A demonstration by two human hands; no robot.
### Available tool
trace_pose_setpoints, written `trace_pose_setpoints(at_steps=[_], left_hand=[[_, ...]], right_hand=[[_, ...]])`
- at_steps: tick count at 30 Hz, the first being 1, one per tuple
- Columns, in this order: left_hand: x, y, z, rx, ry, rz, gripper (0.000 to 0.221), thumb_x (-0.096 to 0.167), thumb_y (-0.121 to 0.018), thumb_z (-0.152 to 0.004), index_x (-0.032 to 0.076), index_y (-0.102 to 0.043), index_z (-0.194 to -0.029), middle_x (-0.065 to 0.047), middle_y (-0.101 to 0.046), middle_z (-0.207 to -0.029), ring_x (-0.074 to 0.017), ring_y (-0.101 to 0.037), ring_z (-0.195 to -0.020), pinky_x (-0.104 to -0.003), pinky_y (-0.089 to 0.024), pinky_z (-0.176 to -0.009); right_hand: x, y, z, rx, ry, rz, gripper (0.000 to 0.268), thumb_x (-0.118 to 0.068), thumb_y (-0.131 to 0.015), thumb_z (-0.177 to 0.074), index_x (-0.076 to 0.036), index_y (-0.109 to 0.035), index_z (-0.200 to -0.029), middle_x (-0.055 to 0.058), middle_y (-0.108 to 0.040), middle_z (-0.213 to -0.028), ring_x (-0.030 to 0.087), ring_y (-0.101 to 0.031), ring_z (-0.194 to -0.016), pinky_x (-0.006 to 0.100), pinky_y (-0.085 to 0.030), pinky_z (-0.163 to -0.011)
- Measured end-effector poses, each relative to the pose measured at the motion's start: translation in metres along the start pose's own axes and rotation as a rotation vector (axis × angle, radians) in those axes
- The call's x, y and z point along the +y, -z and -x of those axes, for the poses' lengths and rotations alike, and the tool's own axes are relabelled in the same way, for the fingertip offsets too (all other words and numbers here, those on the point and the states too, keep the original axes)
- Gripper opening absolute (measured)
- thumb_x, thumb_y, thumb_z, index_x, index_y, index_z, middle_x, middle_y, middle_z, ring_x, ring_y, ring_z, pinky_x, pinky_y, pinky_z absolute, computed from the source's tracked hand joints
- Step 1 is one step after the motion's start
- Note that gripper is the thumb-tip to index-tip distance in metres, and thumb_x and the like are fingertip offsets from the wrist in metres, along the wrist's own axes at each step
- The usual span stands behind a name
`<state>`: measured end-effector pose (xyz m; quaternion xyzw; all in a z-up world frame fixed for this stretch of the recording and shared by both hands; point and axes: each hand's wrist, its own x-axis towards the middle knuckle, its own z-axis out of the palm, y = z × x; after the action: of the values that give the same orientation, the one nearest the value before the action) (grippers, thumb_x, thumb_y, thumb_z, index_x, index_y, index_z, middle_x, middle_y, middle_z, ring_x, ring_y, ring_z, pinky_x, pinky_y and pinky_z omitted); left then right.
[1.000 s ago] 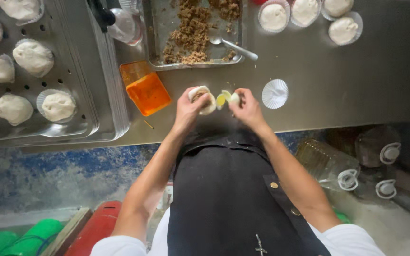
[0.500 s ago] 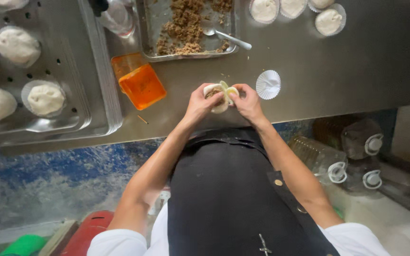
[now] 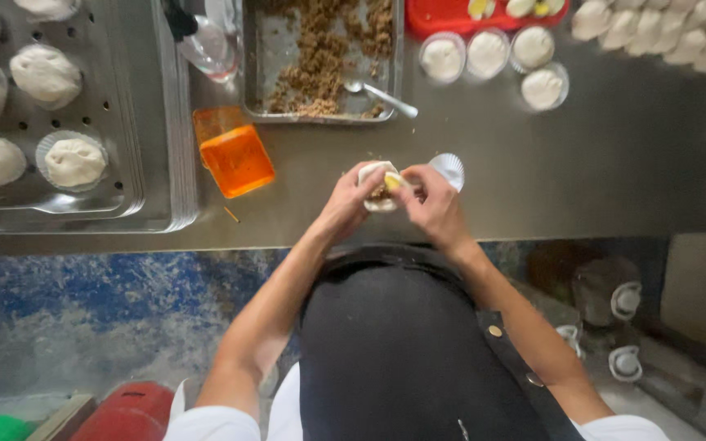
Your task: The person prepares siopao by filling dough with meat and eggs, then folding the dough to seal it.
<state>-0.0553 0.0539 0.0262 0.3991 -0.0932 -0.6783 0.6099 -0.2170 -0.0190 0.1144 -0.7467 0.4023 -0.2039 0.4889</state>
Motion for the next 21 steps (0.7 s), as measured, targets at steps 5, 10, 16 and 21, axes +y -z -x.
trace_pose_setpoints(at_steps=[5,10,16,21], left_hand=[[0.009,-0.042,0.018,-0.029,-0.114,0.185,0.045,0.018,-0.073,-0.097,0.002,-0.055,-0.134,-0.01,-0.065,-0.12,-0.0192,-0.066,-0.108,-0.035,-0.058,-0.09],[0.007,-0.066,0.023,0.036,-0.195,-0.004,0.049,0.014,-0.074,-0.094,0.001,-0.055,-0.137,-0.01,-0.066,-0.12,-0.0169,-0.065,-0.107,-0.032,-0.057,-0.091],[0.02,-0.078,0.036,0.015,-0.291,-0.184,0.048,0.012,-0.078,-0.093,0.0,-0.057,-0.135,-0.008,-0.067,-0.119,-0.016,-0.065,-0.107,-0.031,-0.056,-0.093],[0.035,-0.077,0.05,-0.079,-0.192,-0.014,0.051,0.012,-0.079,-0.091,0.002,-0.057,-0.136,-0.009,-0.066,-0.122,-0.0169,-0.065,-0.112,-0.033,-0.056,-0.098]], right_hand=[[-0.047,0.033,0.008,-0.025,0.348,0.24,0.033,0.001,-0.069,-0.09,-0.001,-0.066,-0.123,0.02,-0.064,-0.116,0.032,-0.069,-0.1,0.038,-0.058,-0.083],[-0.045,0.051,0.013,-0.025,0.357,0.309,0.023,0.0,-0.071,-0.091,-0.002,-0.065,-0.112,0.016,-0.066,-0.101,0.035,-0.067,-0.093,0.043,-0.054,-0.083],[-0.06,0.065,0.012,-0.092,0.39,0.243,0.024,-0.001,-0.07,-0.087,-0.001,-0.065,-0.11,0.015,-0.066,-0.097,0.03,-0.068,-0.087,0.038,-0.056,-0.078],[-0.083,0.087,0.011,-0.215,0.143,0.12,0.024,-0.003,-0.07,-0.09,-0.003,-0.068,-0.114,0.009,-0.071,-0.093,0.018,-0.066,-0.072,0.03,-0.055,-0.066]])
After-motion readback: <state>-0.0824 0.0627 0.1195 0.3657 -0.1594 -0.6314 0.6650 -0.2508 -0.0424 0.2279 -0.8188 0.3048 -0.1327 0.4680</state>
